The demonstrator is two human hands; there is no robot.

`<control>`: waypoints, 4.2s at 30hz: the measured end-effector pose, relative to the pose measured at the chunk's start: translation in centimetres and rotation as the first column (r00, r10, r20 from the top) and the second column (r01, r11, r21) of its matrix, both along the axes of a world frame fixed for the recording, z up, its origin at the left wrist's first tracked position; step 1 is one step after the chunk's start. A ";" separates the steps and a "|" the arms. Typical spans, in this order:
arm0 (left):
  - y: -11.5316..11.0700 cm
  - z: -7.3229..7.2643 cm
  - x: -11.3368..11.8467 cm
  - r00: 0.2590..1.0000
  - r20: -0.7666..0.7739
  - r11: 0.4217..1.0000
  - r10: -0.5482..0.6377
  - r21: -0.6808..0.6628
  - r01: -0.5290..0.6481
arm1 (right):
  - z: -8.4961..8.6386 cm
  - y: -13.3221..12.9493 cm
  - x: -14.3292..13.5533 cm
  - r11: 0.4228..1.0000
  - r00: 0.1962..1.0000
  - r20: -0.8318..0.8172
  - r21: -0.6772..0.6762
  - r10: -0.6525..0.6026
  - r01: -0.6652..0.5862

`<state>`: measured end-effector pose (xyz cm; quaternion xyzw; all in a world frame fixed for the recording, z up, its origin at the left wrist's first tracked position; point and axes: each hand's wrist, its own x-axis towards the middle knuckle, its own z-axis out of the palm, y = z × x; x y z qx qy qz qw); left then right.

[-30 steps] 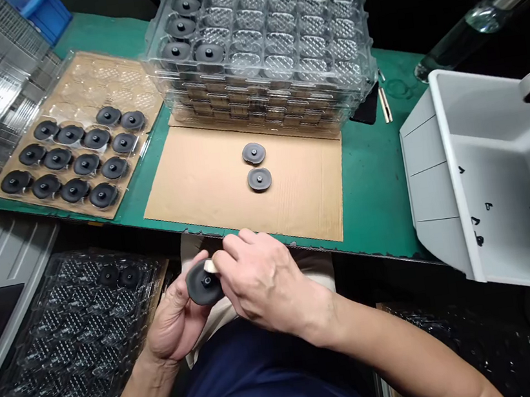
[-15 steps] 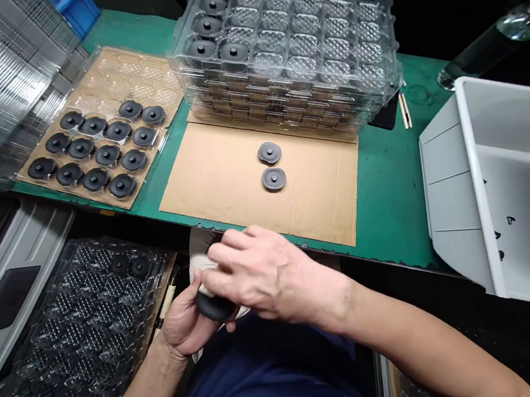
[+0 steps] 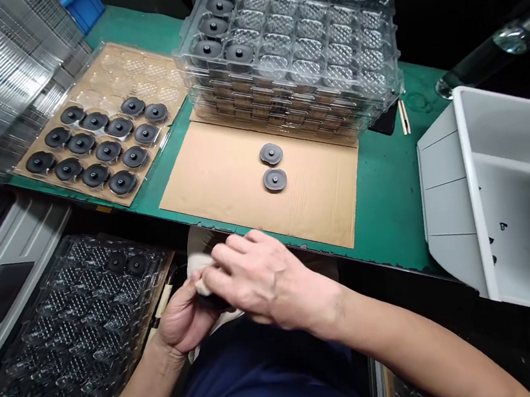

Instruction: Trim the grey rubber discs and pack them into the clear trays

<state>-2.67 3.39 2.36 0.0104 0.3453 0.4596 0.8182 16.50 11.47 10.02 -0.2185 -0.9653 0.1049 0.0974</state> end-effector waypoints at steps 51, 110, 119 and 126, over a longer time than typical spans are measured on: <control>0.9 2.2 -0.6 0.825 -0.357 0.853 0.438 0.456 -0.256 | 0.1 -2.3 -1.9 0.810 0.854 -0.218 -0.489 -0.472 0.324; 0.4 1.7 -1.0 0.967 -0.254 0.997 0.028 0.073 -0.010 | 0.0 -1.8 0.4 0.948 0.965 -0.058 -0.208 -0.256 0.239; -0.2 0.4 -1.1 0.981 -0.116 0.986 -0.158 0.035 0.163 | 0.7 -1.0 0.3 0.991 0.995 0.068 -0.109 -0.069 0.076; -0.2 0.3 -0.9 0.997 -0.070 0.999 -0.029 0.022 0.031 | -0.2 -0.9 -0.7 0.998 0.997 -0.064 -0.056 -0.031 0.027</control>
